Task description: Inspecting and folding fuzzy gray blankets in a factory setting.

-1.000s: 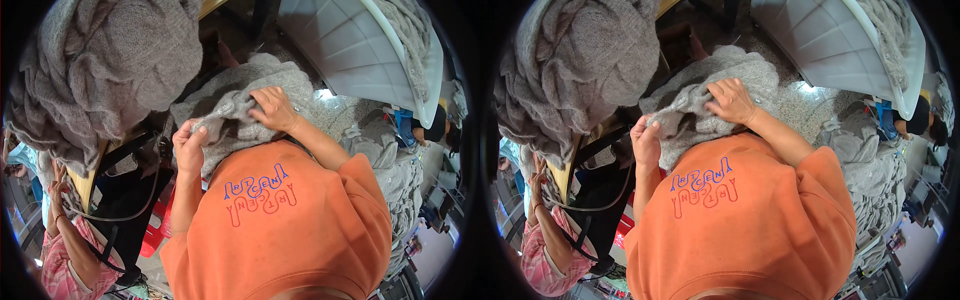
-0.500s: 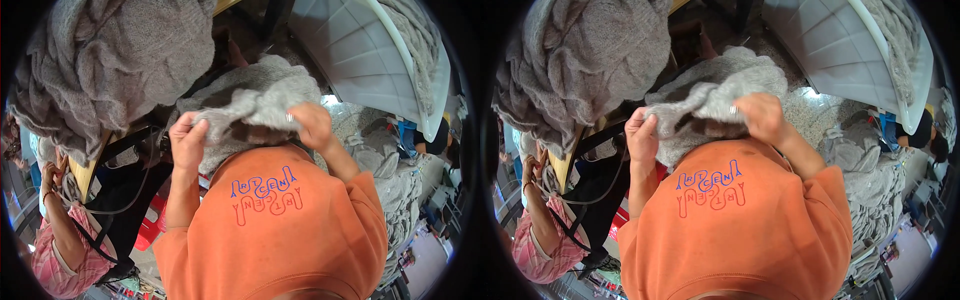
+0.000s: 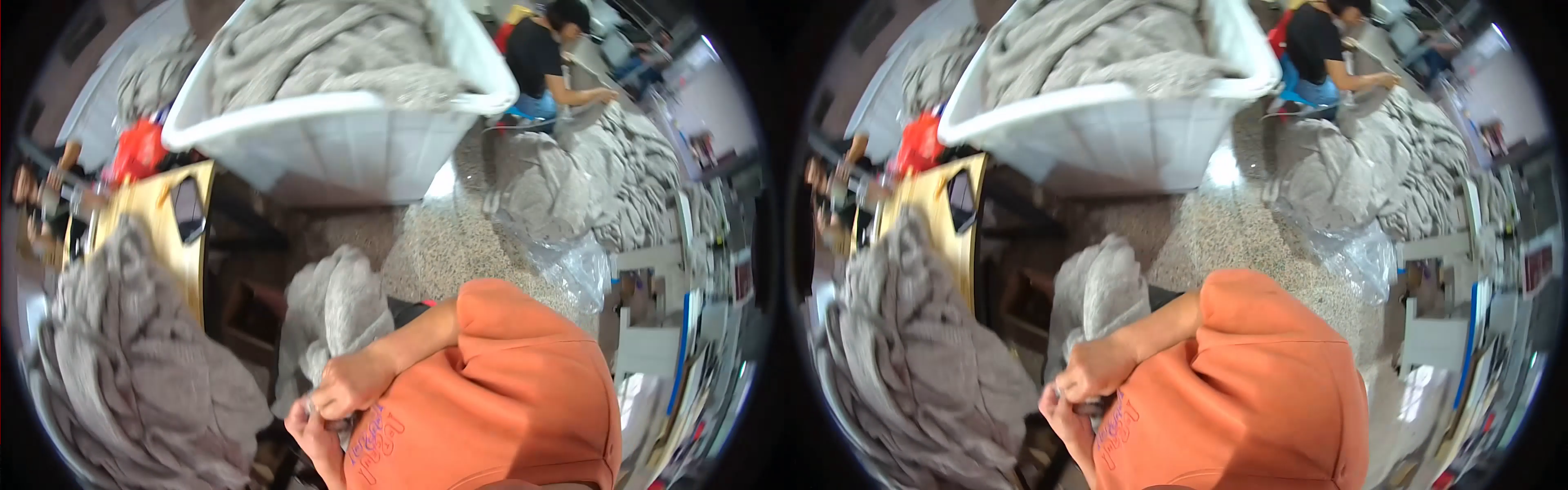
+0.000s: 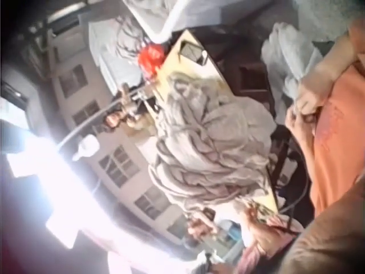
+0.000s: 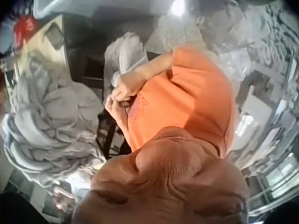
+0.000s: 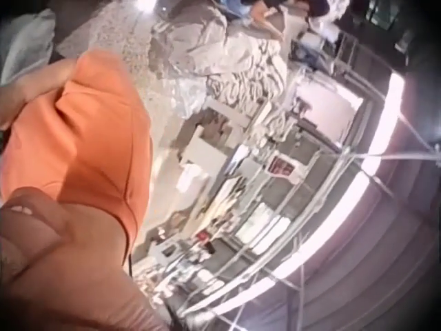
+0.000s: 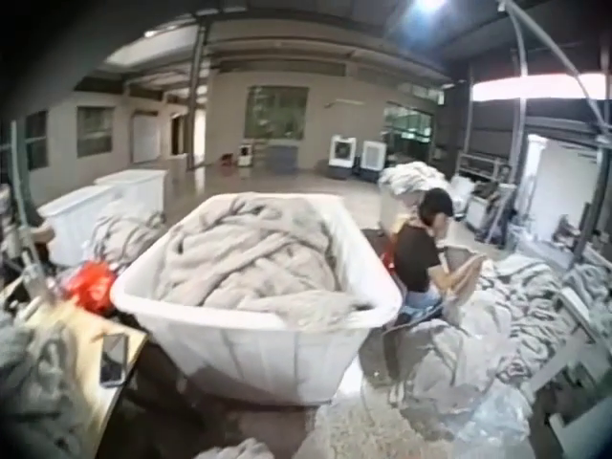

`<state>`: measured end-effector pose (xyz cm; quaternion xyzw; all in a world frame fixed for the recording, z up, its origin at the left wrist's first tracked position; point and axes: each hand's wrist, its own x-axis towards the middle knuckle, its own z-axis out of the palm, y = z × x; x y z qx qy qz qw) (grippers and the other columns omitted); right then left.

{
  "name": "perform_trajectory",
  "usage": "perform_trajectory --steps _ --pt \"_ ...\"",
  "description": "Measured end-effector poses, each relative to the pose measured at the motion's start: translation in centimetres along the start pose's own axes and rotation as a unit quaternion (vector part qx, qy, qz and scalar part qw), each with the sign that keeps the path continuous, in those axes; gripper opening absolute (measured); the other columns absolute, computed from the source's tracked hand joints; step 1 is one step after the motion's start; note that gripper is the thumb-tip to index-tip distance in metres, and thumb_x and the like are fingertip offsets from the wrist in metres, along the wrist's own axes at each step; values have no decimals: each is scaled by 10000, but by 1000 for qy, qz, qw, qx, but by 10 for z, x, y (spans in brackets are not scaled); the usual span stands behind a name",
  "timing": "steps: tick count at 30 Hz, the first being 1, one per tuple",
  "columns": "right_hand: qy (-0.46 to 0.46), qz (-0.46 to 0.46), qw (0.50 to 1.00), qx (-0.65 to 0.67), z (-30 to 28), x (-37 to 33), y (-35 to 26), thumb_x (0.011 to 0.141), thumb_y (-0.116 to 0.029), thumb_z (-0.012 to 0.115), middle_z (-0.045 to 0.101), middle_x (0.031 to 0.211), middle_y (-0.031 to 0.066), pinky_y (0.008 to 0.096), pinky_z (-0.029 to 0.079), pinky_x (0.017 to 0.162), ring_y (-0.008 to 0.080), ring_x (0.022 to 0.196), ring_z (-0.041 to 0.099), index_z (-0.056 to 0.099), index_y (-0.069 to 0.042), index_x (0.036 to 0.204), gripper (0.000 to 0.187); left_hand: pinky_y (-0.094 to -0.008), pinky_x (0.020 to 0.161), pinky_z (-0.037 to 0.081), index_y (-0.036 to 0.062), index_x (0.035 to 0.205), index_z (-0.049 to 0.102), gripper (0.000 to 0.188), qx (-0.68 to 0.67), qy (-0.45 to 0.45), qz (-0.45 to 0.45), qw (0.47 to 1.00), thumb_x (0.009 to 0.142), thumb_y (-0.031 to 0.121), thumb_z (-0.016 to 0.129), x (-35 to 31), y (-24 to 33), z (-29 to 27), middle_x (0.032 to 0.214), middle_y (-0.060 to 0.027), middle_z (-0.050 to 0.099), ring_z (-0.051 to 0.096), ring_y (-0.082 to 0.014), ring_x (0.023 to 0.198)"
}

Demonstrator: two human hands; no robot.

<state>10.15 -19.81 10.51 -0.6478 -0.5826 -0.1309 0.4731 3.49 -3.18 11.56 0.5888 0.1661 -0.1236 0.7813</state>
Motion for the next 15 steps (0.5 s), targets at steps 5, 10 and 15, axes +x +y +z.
perform_trajectory --steps 5,10,15 --pt "33 33 999 -23 2 -8 3 681 -102 550 459 654 85 352 394 397 247 486 502 439 -45 661 126 -211 552 433 -18 723 559 85 -82 -58 -10 995 779 -14 495 14 -5 9 695 -42 589 536 -78 597" --pt "39 22 998 -32 3 -7 4 690 -89 547 440 641 86 345 393 405 247 492 494 436 -33 665 127 -212 584 443 -20 738 567 78 -107 -59 -22 992 780 -2 504 13 -4 12 711 -44 596 545 -85 620" --pt "-10 37 999 0 1 -6 6 699 -107 532 455 665 86 351 394 398 254 497 511 462 -40 682 99 -245 629 466 -41 820 583 133 -82 -58 -24 995 780 33 481 15 -9 7 792 -84 601 579 -126 699"
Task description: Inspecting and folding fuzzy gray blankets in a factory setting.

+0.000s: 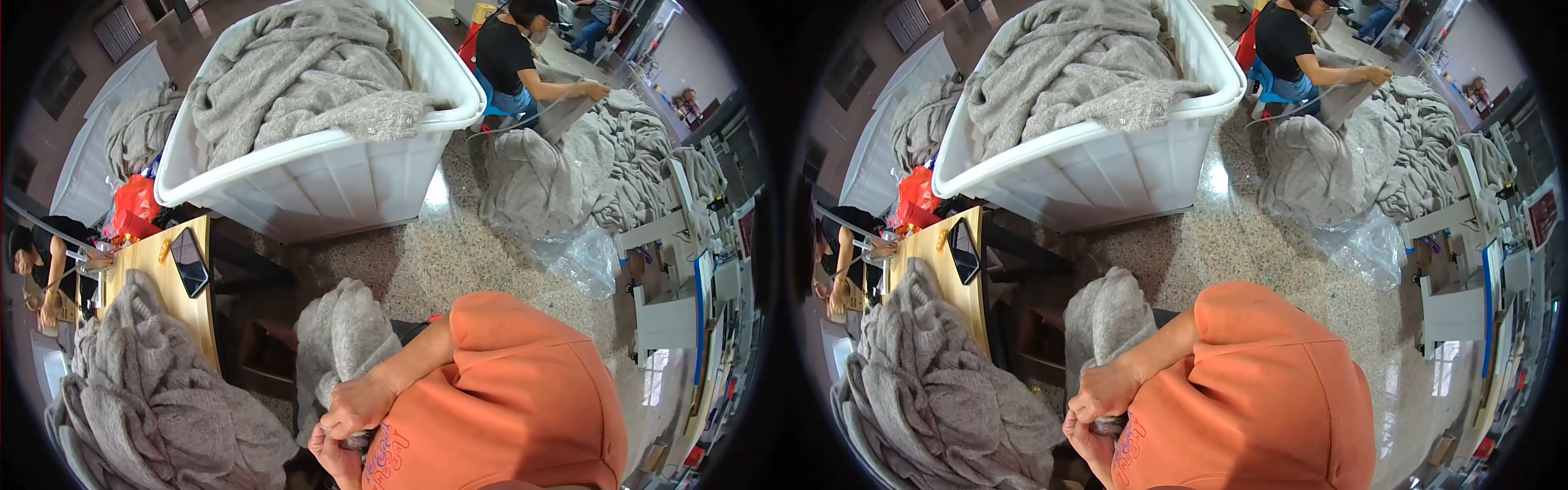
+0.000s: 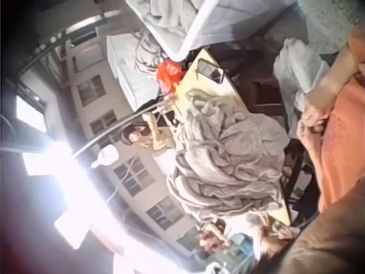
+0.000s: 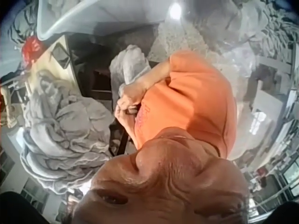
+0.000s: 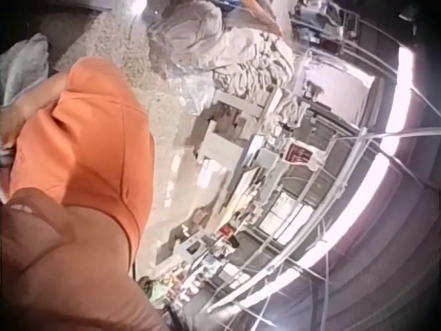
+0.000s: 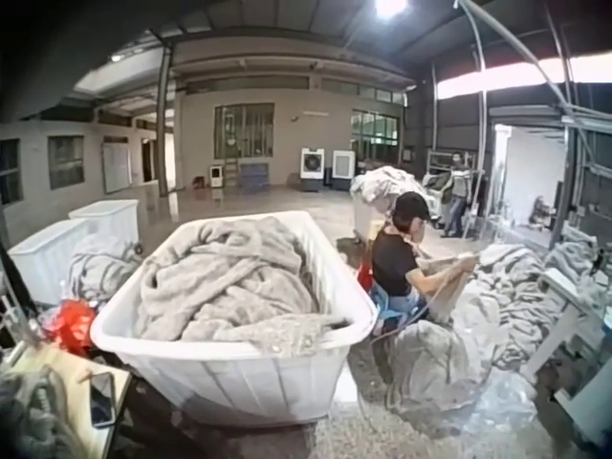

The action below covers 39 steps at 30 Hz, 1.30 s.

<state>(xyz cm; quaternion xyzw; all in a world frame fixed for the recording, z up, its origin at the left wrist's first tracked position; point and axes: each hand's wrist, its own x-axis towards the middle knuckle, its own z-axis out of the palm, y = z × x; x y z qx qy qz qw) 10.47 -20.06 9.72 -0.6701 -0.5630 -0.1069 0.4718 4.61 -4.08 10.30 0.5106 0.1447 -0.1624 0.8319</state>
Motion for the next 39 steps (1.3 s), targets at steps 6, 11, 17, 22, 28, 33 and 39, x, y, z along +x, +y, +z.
perform_trajectory --steps 6,11,17,22,28,33,39 --pt "15 27 1000 -3 3 -2 1 718 -106 519 461 679 93 377 388 400 268 508 514 467 -45 716 81 -244 642 464 -49 818 589 141 2 -18 22 1000 785 40 485 0 4 14 796 -88 603 579 -138 706" --pt "9 57 998 34 2 -3 1 704 -98 528 465 675 98 386 383 404 285 520 518 461 -43 698 86 -253 644 464 -51 822 586 132 6 -32 28 999 782 35 493 2 -2 1 795 -89 602 578 -144 711" --pt "5 12 1000 -26 9 -8 7 680 -121 547 468 661 81 369 383 406 256 518 518 468 -53 658 106 -242 634 459 -31 777 573 85 -17 -8 11 1000 778 14 501 1 -2 4 772 -81 599 575 -133 693" --pt "33 11 998 -57 32 -13 18 673 -126 550 471 667 77 364 389 407 245 514 515 471 -57 661 106 -250 622 460 -11 771 567 53 19 21 52 998 796 6 524 0 -7 4 764 -67 597 571 -131 685" --pt "-3 85 996 -40 42 -16 16 671 -119 549 472 680 81 373 412 427 257 545 532 470 -58 672 100 -259 626 464 -23 842 557 55 37 77 105 991 802 15 553 -1 -25 -18 797 -74 597 568 -136 689" --pt "32 180 979 86 35 -7 12 665 -58 522 499 726 93 379 424 487 292 632 546 478 -37 703 62 -261 640 463 -42 867 551 79 43 99 138 984 797 -10 534 -5 -26 -16 813 -82 595 565 -141 698" --pt "-33 242 950 197 47 -9 27 654 -56 522 539 704 115 413 408 602 339 701 544 494 -23 739 96 -248 675 449 -76 863 561 105 139 130 192 963 768 -53 523 -12 -30 -18 808 -84 602 548 -119 709"
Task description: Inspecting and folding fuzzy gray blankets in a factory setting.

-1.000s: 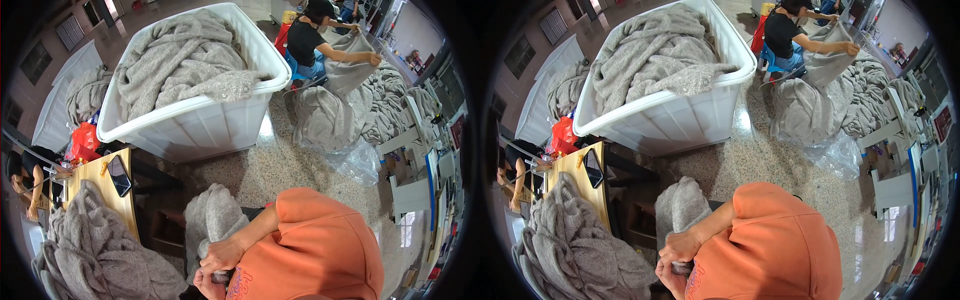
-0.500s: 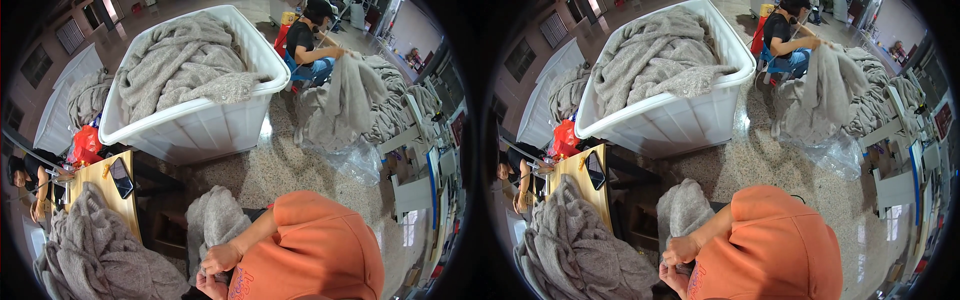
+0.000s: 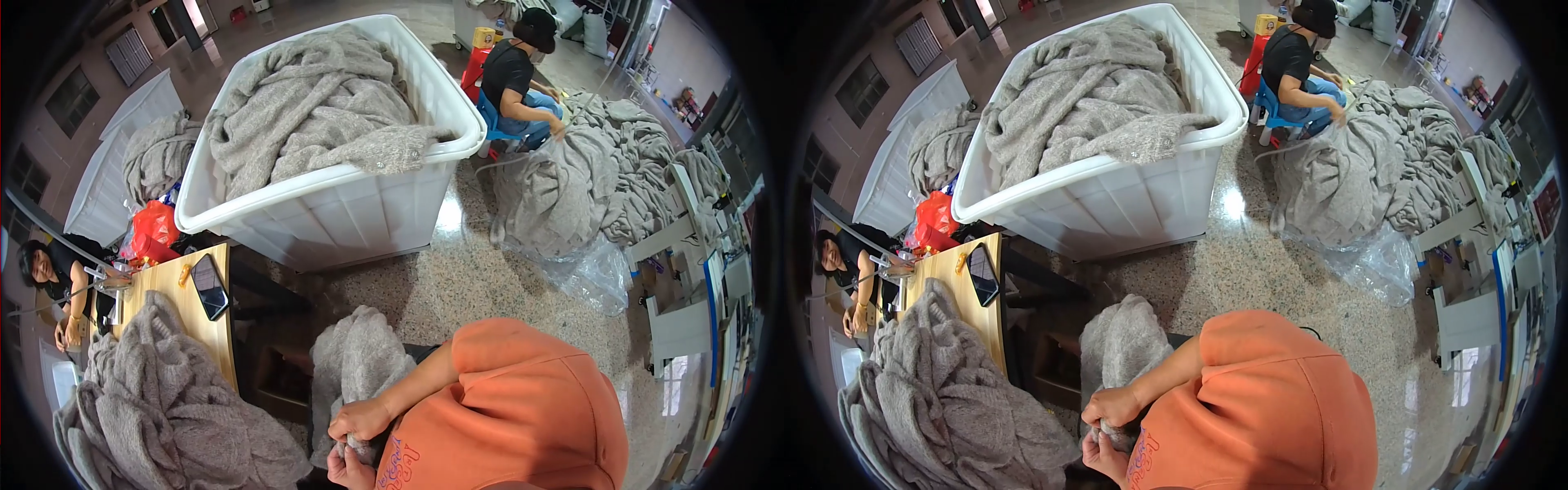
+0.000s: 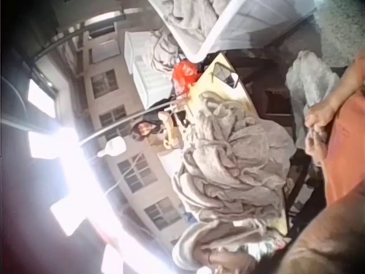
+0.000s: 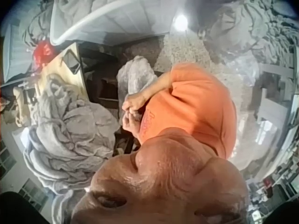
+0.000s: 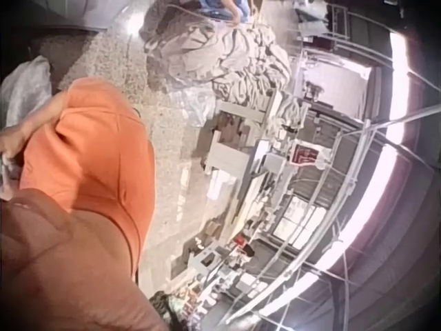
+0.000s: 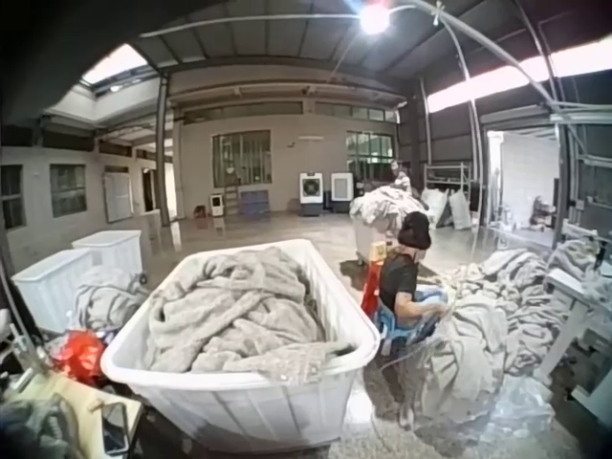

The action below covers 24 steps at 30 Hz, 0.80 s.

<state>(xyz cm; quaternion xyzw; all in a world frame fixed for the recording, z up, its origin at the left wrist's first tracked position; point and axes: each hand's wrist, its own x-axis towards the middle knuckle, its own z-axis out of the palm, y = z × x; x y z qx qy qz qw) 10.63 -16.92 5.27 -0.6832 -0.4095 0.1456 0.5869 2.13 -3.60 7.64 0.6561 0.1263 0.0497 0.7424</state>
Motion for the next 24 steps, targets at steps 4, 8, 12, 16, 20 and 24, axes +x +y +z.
perform_trajectory --steps 4,8,12,16,20,24 --pt "14 80 997 8 -2 -4 -11 644 -67 534 564 697 124 425 403 600 347 715 545 498 -22 732 104 -238 676 439 -79 814 582 74 81 30 20 996 756 -53 543 -4 8 7 777 -85 611 540 -110 703" --pt "-47 63 995 -69 -3 -7 0 645 -75 525 575 716 133 438 402 593 356 713 546 504 -35 753 117 -238 666 437 -76 802 591 69 123 22 49 991 753 -54 548 -3 7 8 774 -81 615 535 -110 693" --pt "49 18 990 -130 7 -17 -1 616 -109 534 555 645 156 433 419 531 341 623 551 509 -33 665 94 -237 628 430 -61 778 596 58 177 22 68 982 750 -57 545 -3 11 11 725 -61 603 508 -93 657" --pt "75 -118 960 -244 14 -16 2 650 -137 535 533 667 114 394 429 475 295 575 551 501 -56 688 95 -234 596 418 -47 751 595 37 119 75 48 989 741 -44 560 -1 1 1 679 -40 583 481 -76 634" --pt "53 -71 961 -262 8 -22 4 701 -134 500 513 684 87 375 427 437 276 549 544 495 -74 725 64 -229 541 416 -19 714 597 41 197 102 39 974 737 14 586 5 -2 13 625 -28 566 466 -67 587" --pt "84 -9 971 -225 11 -23 2 692 -112 493 543 670 87 396 430 446 284 571 562 495 -80 700 33 -226 493 398 3 708 597 56 187 133 44 972 747 43 603 7 -22 11 590 0 552 447 -55 546"
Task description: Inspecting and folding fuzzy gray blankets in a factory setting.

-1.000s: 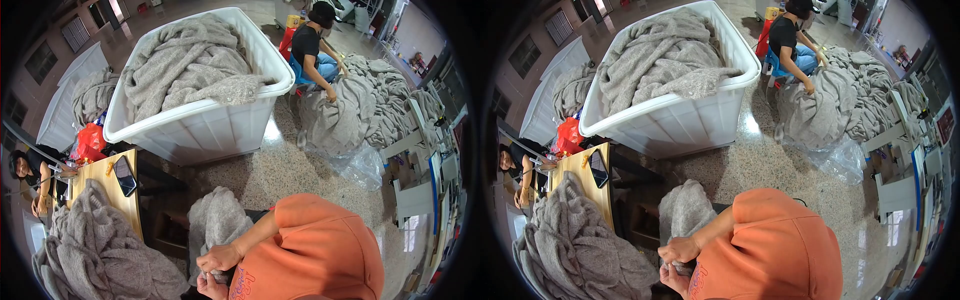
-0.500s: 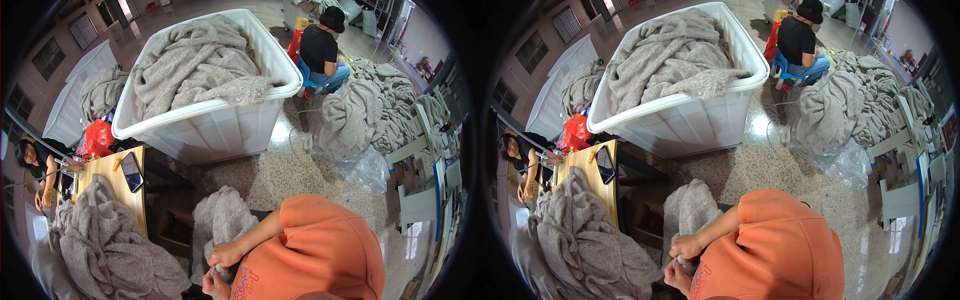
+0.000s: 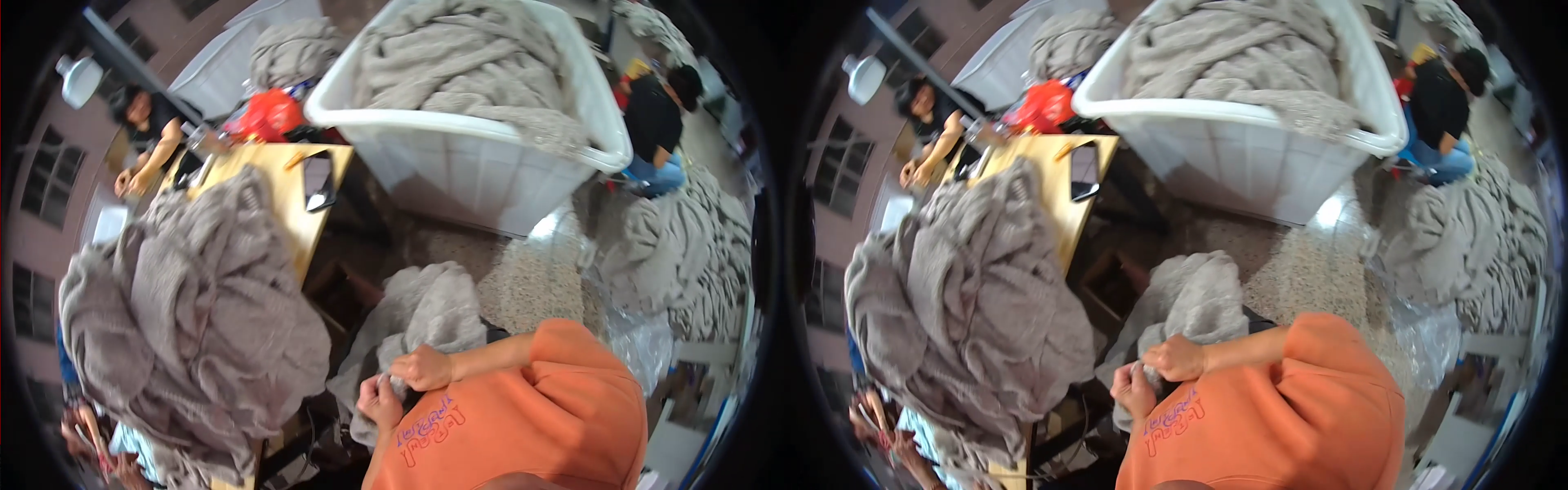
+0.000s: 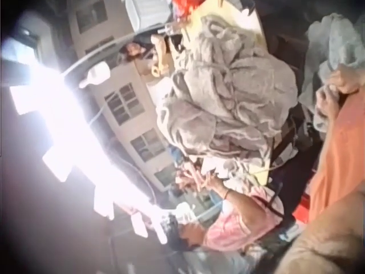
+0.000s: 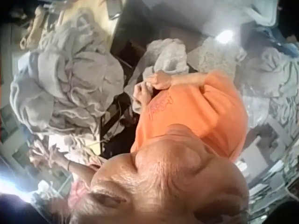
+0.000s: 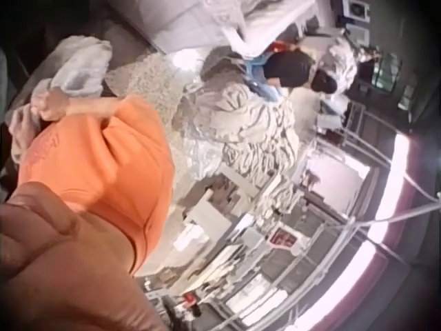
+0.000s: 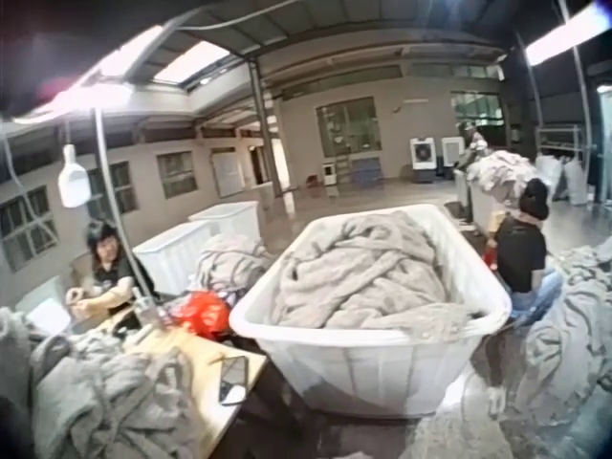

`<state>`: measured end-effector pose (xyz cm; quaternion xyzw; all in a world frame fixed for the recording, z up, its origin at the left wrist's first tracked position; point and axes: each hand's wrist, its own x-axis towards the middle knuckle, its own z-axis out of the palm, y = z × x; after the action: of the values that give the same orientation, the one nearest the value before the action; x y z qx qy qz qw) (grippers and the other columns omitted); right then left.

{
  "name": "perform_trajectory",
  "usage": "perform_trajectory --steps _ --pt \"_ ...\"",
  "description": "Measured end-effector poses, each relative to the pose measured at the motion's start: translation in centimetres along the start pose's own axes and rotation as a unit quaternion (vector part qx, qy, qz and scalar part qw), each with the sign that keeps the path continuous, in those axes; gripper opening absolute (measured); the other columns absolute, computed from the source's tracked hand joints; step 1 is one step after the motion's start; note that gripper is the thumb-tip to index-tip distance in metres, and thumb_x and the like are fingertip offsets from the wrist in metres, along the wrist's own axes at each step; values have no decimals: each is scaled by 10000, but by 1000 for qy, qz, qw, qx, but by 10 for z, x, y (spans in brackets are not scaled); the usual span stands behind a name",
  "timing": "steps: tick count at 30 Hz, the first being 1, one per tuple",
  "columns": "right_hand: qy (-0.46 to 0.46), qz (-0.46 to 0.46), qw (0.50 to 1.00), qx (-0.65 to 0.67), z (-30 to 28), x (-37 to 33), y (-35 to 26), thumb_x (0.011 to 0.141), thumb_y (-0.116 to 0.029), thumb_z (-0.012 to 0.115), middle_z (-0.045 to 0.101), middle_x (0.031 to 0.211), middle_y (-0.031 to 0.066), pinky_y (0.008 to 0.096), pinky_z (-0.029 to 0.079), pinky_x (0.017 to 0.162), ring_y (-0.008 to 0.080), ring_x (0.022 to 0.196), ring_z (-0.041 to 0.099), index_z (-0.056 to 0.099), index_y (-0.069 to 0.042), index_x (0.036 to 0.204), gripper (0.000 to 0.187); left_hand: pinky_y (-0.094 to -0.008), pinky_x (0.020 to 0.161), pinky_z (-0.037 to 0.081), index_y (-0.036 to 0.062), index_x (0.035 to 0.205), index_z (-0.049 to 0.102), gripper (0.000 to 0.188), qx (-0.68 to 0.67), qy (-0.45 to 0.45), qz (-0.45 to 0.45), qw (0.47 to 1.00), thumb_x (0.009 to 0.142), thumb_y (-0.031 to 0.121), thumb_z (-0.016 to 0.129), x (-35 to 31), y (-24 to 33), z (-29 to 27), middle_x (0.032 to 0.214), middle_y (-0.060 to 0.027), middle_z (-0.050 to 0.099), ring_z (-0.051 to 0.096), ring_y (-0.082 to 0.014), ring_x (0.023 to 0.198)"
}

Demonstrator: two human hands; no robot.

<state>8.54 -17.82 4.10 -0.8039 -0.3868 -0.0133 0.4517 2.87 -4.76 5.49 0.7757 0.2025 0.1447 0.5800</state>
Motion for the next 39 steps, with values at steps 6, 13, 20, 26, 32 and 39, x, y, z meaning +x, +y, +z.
perform_trajectory --steps 6,13,20,26,32,39 --pt "27 58 998 6 10 11 14 667 -73 487 538 628 112 420 438 477 313 577 558 481 -72 673 9 -259 481 414 2 716 589 69 57 64 37 996 753 59 602 10 0 16 548 -53 547 470 -87 499" --pt "-28 108 988 107 -5 22 2 675 -104 500 538 605 150 434 427 517 338 593 555 491 -33 627 87 -229 503 406 -10 721 581 63 14 67 33 997 760 33 605 3 -13 11 597 -29 561 462 -57 552" --pt "-92 149 984 43 -13 30 -4 664 -192 529 576 647 173 450 445 555 366 624 564 559 -52 655 144 -318 482 424 12 717 560 57 139 24 227 964 717 -30 598 9 -7 2 640 -114 545 533 -244 540" --pt "-39 98 951 292 -12 41 4 690 -32 532 558 608 108 320 416 483 198 538 531 560 -29 705 31 -322 509 436 11 746 557 102 164 31 295 941 693 -73 581 14 29 -8 671 -123 555 543 -268 571" --pt "-133 294 803 501 -33 35 1 746 -48 538 544 576 15 216 353 376 54 457 461 601 -8 756 75 -252 550 437 -9 751 573 100 79 -38 196 977 681 -81 563 9 32 -11 720 -110 599 556 -167 607" --pt "-105 158 882 432 -23 29 2 663 -42 517 503 477 36 250 350 370 90 413 466 569 -13 631 67 -216 482 381 -12 667 555 58 -37 -91 -24 995 661 -66 573 12 33 -19 614 -28 547 466 -71 533"
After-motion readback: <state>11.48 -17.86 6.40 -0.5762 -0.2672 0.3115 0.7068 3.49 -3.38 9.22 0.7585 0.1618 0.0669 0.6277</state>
